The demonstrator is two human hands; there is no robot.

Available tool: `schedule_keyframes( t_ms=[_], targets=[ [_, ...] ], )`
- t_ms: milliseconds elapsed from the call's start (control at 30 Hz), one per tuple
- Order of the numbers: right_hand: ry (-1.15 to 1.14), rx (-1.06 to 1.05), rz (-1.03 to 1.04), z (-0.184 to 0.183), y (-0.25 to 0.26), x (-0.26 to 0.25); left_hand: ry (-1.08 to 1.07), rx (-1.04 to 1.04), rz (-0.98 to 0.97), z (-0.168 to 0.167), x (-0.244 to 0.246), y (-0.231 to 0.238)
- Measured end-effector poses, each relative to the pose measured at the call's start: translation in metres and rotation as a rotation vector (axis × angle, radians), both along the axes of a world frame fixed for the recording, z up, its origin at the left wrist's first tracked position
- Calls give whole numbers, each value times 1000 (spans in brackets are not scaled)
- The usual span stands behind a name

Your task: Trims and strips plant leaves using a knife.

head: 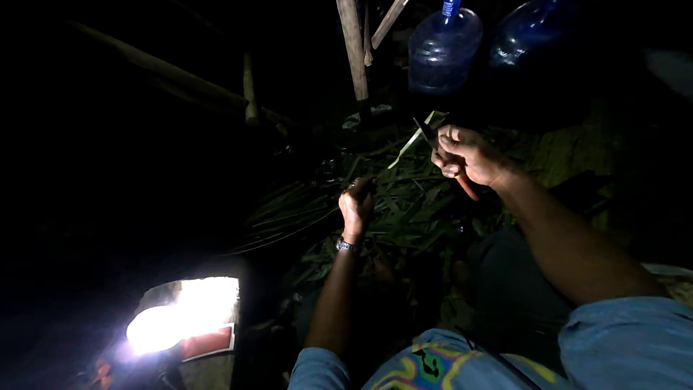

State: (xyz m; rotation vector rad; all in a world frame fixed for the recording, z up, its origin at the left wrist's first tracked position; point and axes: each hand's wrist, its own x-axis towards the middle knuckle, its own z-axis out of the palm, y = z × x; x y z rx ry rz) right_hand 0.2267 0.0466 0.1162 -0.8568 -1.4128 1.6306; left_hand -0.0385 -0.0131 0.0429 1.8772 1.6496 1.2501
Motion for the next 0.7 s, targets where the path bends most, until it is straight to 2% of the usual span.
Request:
schedule_keyframes(
  t_ms=[100,200,367,600,700],
  targets=[
    [-122,44,151,-4,-5,-7,-54,-3,9,3,-1,1],
    [-155,27,192,-8,-14,-27,-125,-28,-38,7,4,0],
    [9,-49,64,-4,-22,-48,-233,-82,-161,10,8,-9],
    [176,-10,-238,3,-3,-16,-222,-154,-167,9,-19,-5],
    [16,41,-137,4,-11,-18,-260,-135,-182,11,-11,-4]
  ],
)
